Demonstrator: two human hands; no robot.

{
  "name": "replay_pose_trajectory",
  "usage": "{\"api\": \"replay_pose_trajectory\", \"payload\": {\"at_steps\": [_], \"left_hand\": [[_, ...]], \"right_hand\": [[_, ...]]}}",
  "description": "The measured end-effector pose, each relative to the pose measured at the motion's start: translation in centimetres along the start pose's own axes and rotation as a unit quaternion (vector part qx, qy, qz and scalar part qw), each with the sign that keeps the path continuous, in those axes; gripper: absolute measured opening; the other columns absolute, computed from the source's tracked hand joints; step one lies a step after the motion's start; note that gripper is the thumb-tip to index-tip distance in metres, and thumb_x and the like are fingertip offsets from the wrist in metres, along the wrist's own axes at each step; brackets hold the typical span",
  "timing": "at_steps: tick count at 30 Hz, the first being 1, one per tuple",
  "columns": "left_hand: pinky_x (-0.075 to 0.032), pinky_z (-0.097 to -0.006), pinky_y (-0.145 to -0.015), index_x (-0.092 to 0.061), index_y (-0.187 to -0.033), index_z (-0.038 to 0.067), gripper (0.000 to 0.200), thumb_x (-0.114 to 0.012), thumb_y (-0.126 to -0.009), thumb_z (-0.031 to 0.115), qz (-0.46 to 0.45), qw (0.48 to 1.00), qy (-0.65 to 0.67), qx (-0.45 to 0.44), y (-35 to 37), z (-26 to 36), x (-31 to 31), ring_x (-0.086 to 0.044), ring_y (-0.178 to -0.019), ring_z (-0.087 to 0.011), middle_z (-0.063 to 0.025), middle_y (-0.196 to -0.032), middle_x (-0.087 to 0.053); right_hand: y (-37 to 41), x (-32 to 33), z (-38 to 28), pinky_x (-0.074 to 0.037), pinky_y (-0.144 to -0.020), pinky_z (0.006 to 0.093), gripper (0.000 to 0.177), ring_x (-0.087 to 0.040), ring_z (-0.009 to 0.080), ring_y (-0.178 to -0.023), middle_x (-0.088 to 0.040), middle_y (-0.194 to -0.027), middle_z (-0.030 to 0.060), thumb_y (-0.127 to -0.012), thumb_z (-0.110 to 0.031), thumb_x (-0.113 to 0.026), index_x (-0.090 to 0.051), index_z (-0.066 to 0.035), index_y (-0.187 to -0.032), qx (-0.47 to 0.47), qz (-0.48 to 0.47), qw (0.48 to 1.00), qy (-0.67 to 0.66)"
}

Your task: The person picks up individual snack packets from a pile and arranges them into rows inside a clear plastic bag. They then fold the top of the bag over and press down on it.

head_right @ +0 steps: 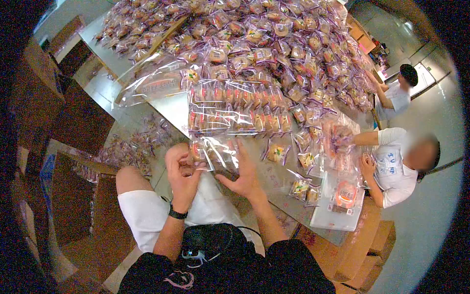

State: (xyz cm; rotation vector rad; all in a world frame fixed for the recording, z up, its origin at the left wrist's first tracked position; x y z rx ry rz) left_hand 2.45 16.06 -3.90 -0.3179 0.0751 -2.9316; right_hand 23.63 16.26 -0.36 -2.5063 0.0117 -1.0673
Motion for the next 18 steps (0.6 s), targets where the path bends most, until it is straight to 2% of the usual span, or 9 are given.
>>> {"api": "replay_pose_trajectory", "payload": {"at_steps": [1,3,6,9,10,13,14,17,18], "left_hand": [[-0.059,-0.0351,-0.083,-0.049,-0.142,0.000,0.069,-0.082,-0.082,0.003,0.013,1.000,0.011,-0.021,-0.1,0.1,-0.1,-0.066,-0.108,-0.0286,-0.0198,-0.133,-0.058],[-0.060,-0.0340,-0.077,-0.044,-0.146,-0.006,0.072,-0.078,-0.083,-0.002,0.038,0.997,0.033,-0.063,-0.5,0.9,-0.8,-0.068,-0.105,-0.0307,-0.0215,-0.134,-0.058],[-0.060,-0.0357,-0.078,-0.041,-0.149,-0.008,0.074,-0.077,-0.085,0.000,-0.058,0.996,0.020,-0.064,-1.3,1.7,-4.2,-0.070,-0.101,-0.0326,-0.0246,-0.125,-0.063],[-0.061,-0.0334,-0.076,-0.051,-0.143,-0.004,0.060,-0.078,-0.090,0.007,-0.041,0.996,0.021,-0.072,-1.6,2.4,-5.8,-0.071,-0.100,-0.0237,-0.0187,-0.120,-0.071],[-0.061,-0.0369,-0.079,-0.052,-0.142,-0.002,0.061,-0.078,-0.089,0.010,-0.076,0.995,-0.010,-0.062,-1.7,2.5,-7.1,-0.073,-0.101,-0.0316,-0.0224,-0.122,-0.069],[-0.060,-0.0411,-0.079,-0.050,-0.144,-0.001,0.065,-0.078,-0.087,0.015,-0.153,0.980,-0.089,-0.091,-0.7,4.9,-9.8,-0.072,-0.101,-0.0391,-0.0253,-0.115,-0.070],[-0.058,-0.0439,-0.079,-0.045,-0.147,0.000,0.071,-0.077,-0.086,0.017,-0.129,0.987,-0.048,-0.080,-0.3,4.3,-10.4,-0.070,-0.099,-0.0440,-0.0268,-0.109,-0.070],[-0.054,-0.0469,-0.070,-0.038,-0.151,-0.006,0.075,-0.073,-0.089,0.015,-0.109,0.988,-0.036,-0.100,1.4,5.2,-8.8,-0.068,-0.084,-0.0414,-0.0245,-0.093,-0.068],[-0.054,-0.0457,-0.065,-0.038,-0.151,-0.006,0.075,-0.074,-0.089,0.016,-0.132,0.989,-0.049,-0.042,1.7,4.6,-7.8,-0.069,-0.077,-0.0392,-0.0243,-0.092,-0.070]], "right_hand": [[0.1,-0.3,-0.3,-0.044,-0.111,0.0468,0.087,-0.051,0.0414,-0.137,-0.047,-0.153,0.0240,-0.078,-0.023,-0.087,-0.046,-0.008,-0.153,0.012,-0.011,1.000,0.027],[0.3,-0.9,0.8,-0.043,-0.113,0.0480,0.080,-0.045,0.0441,-0.141,-0.039,-0.159,0.0234,-0.080,-0.015,-0.084,-0.049,-0.012,-0.152,-0.017,0.003,1.000,0.007],[-0.2,-1.3,2.1,-0.043,-0.113,0.0488,0.072,-0.046,0.0433,-0.141,-0.042,-0.158,0.0219,-0.082,-0.008,-0.081,-0.053,-0.014,-0.148,-0.027,0.041,0.999,-0.010],[-0.9,1.1,3.0,-0.041,-0.115,0.0487,0.066,-0.047,0.0418,-0.140,-0.043,-0.157,0.0203,-0.081,-0.004,-0.078,-0.057,-0.013,-0.142,-0.014,0.065,0.998,0.015],[-0.8,1.8,3.7,-0.040,-0.116,0.0484,0.065,-0.047,0.0413,-0.140,-0.044,-0.157,0.0199,-0.080,-0.002,-0.078,-0.058,-0.013,-0.141,-0.010,0.073,0.997,0.031],[0.3,4.1,5.6,-0.038,-0.118,0.0465,0.064,-0.049,0.0404,-0.139,-0.045,-0.157,0.0202,-0.077,0.002,-0.075,-0.059,-0.012,-0.136,-0.051,0.076,0.996,0.009],[0.7,4.7,5.9,-0.038,-0.117,0.0466,0.064,-0.049,0.0404,-0.138,-0.045,-0.157,0.0202,-0.076,0.002,-0.075,-0.059,-0.013,-0.137,-0.054,0.079,0.995,0.000],[1.3,4.9,4.3,-0.043,-0.113,0.0465,0.064,-0.051,0.0403,-0.136,-0.044,-0.158,0.0209,-0.074,-0.001,-0.078,-0.061,-0.014,-0.135,-0.031,0.041,0.998,0.043],[1.6,4.7,3.2,-0.045,-0.111,0.0465,0.064,-0.052,0.0403,-0.136,-0.043,-0.158,0.0212,-0.073,-0.002,-0.080,-0.062,-0.014,-0.134,-0.020,0.022,0.997,0.069]]}}
Point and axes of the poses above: each hand's wrist, its own y-axis away from the middle knuckle, its own x-axis out of the back of the hand, z = x × y, the point moved 9 cm from there along -y, towards the middle knuckle
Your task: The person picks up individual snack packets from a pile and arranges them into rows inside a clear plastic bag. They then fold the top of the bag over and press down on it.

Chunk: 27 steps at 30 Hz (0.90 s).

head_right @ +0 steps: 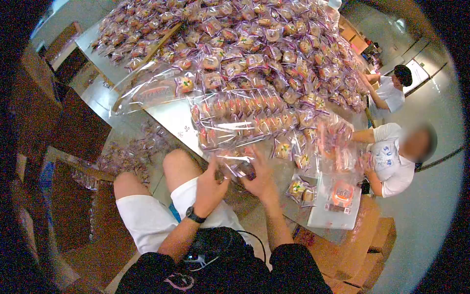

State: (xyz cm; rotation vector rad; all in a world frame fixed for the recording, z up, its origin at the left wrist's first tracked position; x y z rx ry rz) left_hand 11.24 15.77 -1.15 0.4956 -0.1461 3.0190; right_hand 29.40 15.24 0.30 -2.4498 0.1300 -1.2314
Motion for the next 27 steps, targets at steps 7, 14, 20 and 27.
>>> {"api": "replay_pose_trajectory", "payload": {"at_steps": [7,14,20,27], "left_hand": [[-0.058,-0.0406,-0.064,-0.045,-0.148,-0.006,0.072,-0.076,-0.088,0.017,0.087,0.994,-0.049,-0.052,2.4,-0.5,3.1,-0.073,-0.071,-0.0339,-0.0201,-0.088,-0.075],[-0.058,-0.0373,-0.064,-0.052,-0.146,-0.001,0.069,-0.080,-0.085,0.015,0.034,0.998,-0.056,-0.020,2.4,-1.0,4.1,-0.075,-0.076,-0.0276,-0.0194,-0.097,-0.075],[-0.057,-0.0342,-0.068,-0.057,-0.141,0.003,0.065,-0.082,-0.081,0.008,0.098,0.986,-0.041,-0.127,2.5,0.1,4.7,-0.071,-0.081,-0.0235,-0.0180,-0.122,-0.069],[-0.055,-0.0323,-0.067,-0.060,-0.131,0.002,0.055,-0.081,-0.081,0.008,0.088,0.991,-0.025,-0.095,2.6,0.3,4.7,-0.062,-0.072,-0.0207,-0.0151,-0.121,-0.063]], "right_hand": [[0.9,-2.2,-1.1,-0.051,-0.103,0.0454,0.055,-0.054,0.0407,-0.133,-0.047,-0.152,0.0221,-0.074,-0.022,-0.091,-0.070,-0.014,-0.123,-0.053,0.046,0.997,-0.023],[-0.2,-3.1,-3.4,-0.044,-0.112,0.0491,0.053,-0.049,0.0436,-0.136,-0.051,-0.146,0.0221,-0.073,-0.024,-0.089,-0.070,-0.006,-0.119,-0.056,0.077,0.995,0.027],[-0.5,-2.6,-5.5,-0.034,-0.117,0.0541,0.059,-0.040,0.0422,-0.144,-0.045,-0.154,0.0212,-0.077,-0.028,-0.086,-0.066,-0.009,-0.129,0.001,0.049,0.989,0.141],[0.8,-2.9,-3.3,-0.030,-0.118,0.0567,0.054,-0.039,0.0408,-0.144,-0.046,-0.154,0.0174,-0.081,-0.020,-0.081,-0.065,-0.015,-0.133,-0.061,0.100,0.991,0.070]]}}
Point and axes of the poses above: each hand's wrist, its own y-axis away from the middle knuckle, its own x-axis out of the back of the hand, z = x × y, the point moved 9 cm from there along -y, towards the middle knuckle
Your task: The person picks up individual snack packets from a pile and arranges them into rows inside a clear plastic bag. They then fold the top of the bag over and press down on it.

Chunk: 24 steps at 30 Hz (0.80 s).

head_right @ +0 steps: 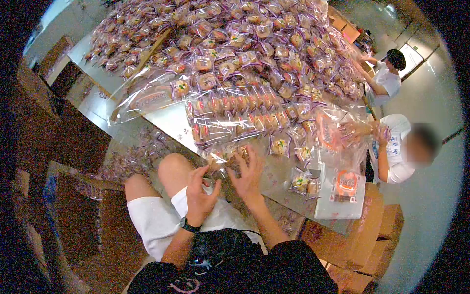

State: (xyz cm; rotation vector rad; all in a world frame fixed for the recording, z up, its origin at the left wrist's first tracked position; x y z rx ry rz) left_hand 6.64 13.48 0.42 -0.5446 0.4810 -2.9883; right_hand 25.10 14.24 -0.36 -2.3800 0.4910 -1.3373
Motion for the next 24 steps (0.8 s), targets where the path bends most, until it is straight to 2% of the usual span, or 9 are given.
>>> {"api": "replay_pose_trajectory", "payload": {"at_steps": [3,6,7,10,13,16,19,22,24], "left_hand": [[-0.055,-0.0323,-0.067,-0.061,-0.129,0.001,0.051,-0.080,-0.082,0.008,-0.002,1.000,-0.006,-0.008,0.0,0.2,0.0,-0.063,-0.074,-0.0210,-0.0155,-0.121,-0.063],[-0.055,-0.0326,-0.069,-0.062,-0.129,0.001,0.050,-0.080,-0.083,0.008,0.005,0.999,-0.027,-0.037,-0.1,0.4,0.1,-0.063,-0.076,-0.0208,-0.0154,-0.122,-0.062],[-0.055,-0.0327,-0.070,-0.062,-0.129,0.001,0.050,-0.079,-0.083,0.008,0.008,0.998,-0.036,-0.049,-0.2,0.5,0.2,-0.063,-0.076,-0.0208,-0.0154,-0.122,-0.062],[-0.055,-0.0327,-0.070,-0.062,-0.129,0.001,0.050,-0.079,-0.083,0.007,0.006,0.999,-0.013,-0.028,-0.3,0.0,0.1,-0.063,-0.077,-0.0208,-0.0153,-0.123,-0.061],[-0.055,-0.0323,-0.070,-0.062,-0.130,0.001,0.051,-0.079,-0.082,0.006,0.011,0.999,-0.028,-0.045,-0.5,0.0,0.3,-0.063,-0.077,-0.0202,-0.0150,-0.123,-0.061],[-0.054,-0.0309,-0.066,-0.062,-0.130,0.001,0.052,-0.080,-0.082,0.006,-0.007,1.000,-0.014,-0.002,-0.4,-0.9,0.1,-0.063,-0.076,-0.0189,-0.0145,-0.123,-0.061],[-0.052,-0.0292,-0.061,-0.062,-0.131,0.002,0.054,-0.081,-0.081,0.005,0.000,0.999,-0.019,-0.028,-0.5,-1.2,0.0,-0.063,-0.075,-0.0174,-0.0138,-0.122,-0.061],[-0.050,-0.0273,-0.057,-0.062,-0.130,0.002,0.054,-0.081,-0.080,0.005,-0.014,1.000,0.011,0.013,-0.4,-2.1,-0.3,-0.064,-0.076,-0.0163,-0.0128,-0.121,-0.061],[-0.050,-0.0267,-0.057,-0.062,-0.130,0.003,0.054,-0.081,-0.080,0.004,-0.012,1.000,0.010,0.012,-0.6,-2.1,-0.4,-0.064,-0.077,-0.0159,-0.0123,-0.121,-0.061]], "right_hand": [[0.3,-0.1,-0.7,-0.033,-0.114,0.0558,0.053,-0.041,0.0377,-0.143,-0.051,-0.150,0.0140,-0.077,-0.012,-0.080,-0.069,-0.018,-0.128,0.049,0.023,0.998,0.013],[0.6,-0.1,-2.7,-0.036,-0.111,0.0532,0.056,-0.047,0.0336,-0.136,-0.058,-0.144,0.0072,-0.071,-0.007,-0.079,-0.072,-0.021,-0.124,0.102,0.008,0.990,0.096],[0.7,-0.3,-2.4,-0.038,-0.108,0.0515,0.060,-0.052,0.0303,-0.125,-0.062,-0.137,0.0012,-0.067,-0.004,-0.076,-0.072,-0.021,-0.124,0.125,0.025,0.989,0.072],[0.5,-0.7,-2.3,-0.037,-0.108,0.0513,0.055,-0.052,0.0281,-0.118,-0.063,-0.136,0.0022,-0.067,-0.004,-0.076,-0.073,-0.019,-0.120,0.138,0.021,0.990,0.030],[0.2,0.2,-3.0,-0.037,-0.110,0.0519,0.052,-0.055,0.0292,-0.121,-0.063,-0.136,0.0048,-0.068,-0.004,-0.077,-0.073,-0.016,-0.119,0.133,0.035,0.990,0.015],[0.8,-0.3,-2.2,-0.039,-0.111,0.0534,0.054,-0.060,0.0314,-0.121,-0.063,-0.136,0.0069,-0.069,-0.002,-0.077,-0.071,-0.014,-0.121,0.155,0.014,0.987,-0.032],[1.2,-1.2,-1.9,-0.040,-0.113,0.0537,0.055,-0.063,0.0362,-0.120,-0.063,-0.135,0.0091,-0.070,0.002,-0.075,-0.069,-0.013,-0.123,0.189,0.001,0.980,-0.061],[1.6,-0.7,-1.8,-0.039,-0.114,0.0512,0.057,-0.058,0.0372,-0.126,-0.058,-0.139,0.0143,-0.070,0.005,-0.072,-0.068,-0.010,-0.125,0.201,0.042,0.964,-0.167],[1.8,-0.3,-0.6,-0.038,-0.115,0.0498,0.059,-0.053,0.0384,-0.133,-0.055,-0.142,0.0171,-0.070,0.004,-0.070,-0.066,-0.010,-0.128,0.132,0.080,0.980,-0.123]]}}
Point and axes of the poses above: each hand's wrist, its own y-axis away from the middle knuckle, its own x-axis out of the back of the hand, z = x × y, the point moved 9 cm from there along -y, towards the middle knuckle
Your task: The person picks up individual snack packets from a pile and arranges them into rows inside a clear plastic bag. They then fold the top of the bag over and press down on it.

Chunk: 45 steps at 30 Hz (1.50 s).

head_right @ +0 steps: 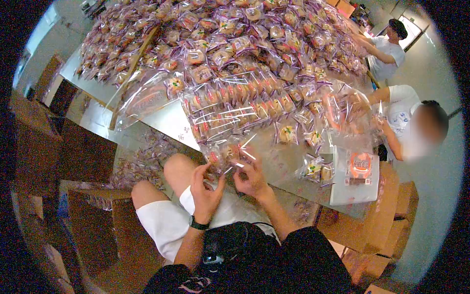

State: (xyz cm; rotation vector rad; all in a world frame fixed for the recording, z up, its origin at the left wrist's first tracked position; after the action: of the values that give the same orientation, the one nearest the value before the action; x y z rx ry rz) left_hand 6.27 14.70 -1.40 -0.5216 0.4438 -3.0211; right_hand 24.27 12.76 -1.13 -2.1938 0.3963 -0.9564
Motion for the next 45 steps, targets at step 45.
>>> {"api": "replay_pose_trajectory", "payload": {"at_steps": [45], "left_hand": [[-0.052,-0.0265,-0.064,-0.056,-0.136,0.004,0.074,-0.091,-0.071,0.013,0.011,0.996,0.054,-0.064,0.6,-0.4,-0.3,-0.061,-0.091,-0.0186,-0.0142,-0.128,-0.052]], "right_hand": [[1.5,-0.5,4.8,-0.033,-0.121,0.0457,0.081,-0.040,0.0422,-0.145,-0.043,-0.155,0.0239,-0.077,0.004,-0.070,-0.039,-0.001,-0.152,-0.219,-0.049,0.973,-0.054]]}}
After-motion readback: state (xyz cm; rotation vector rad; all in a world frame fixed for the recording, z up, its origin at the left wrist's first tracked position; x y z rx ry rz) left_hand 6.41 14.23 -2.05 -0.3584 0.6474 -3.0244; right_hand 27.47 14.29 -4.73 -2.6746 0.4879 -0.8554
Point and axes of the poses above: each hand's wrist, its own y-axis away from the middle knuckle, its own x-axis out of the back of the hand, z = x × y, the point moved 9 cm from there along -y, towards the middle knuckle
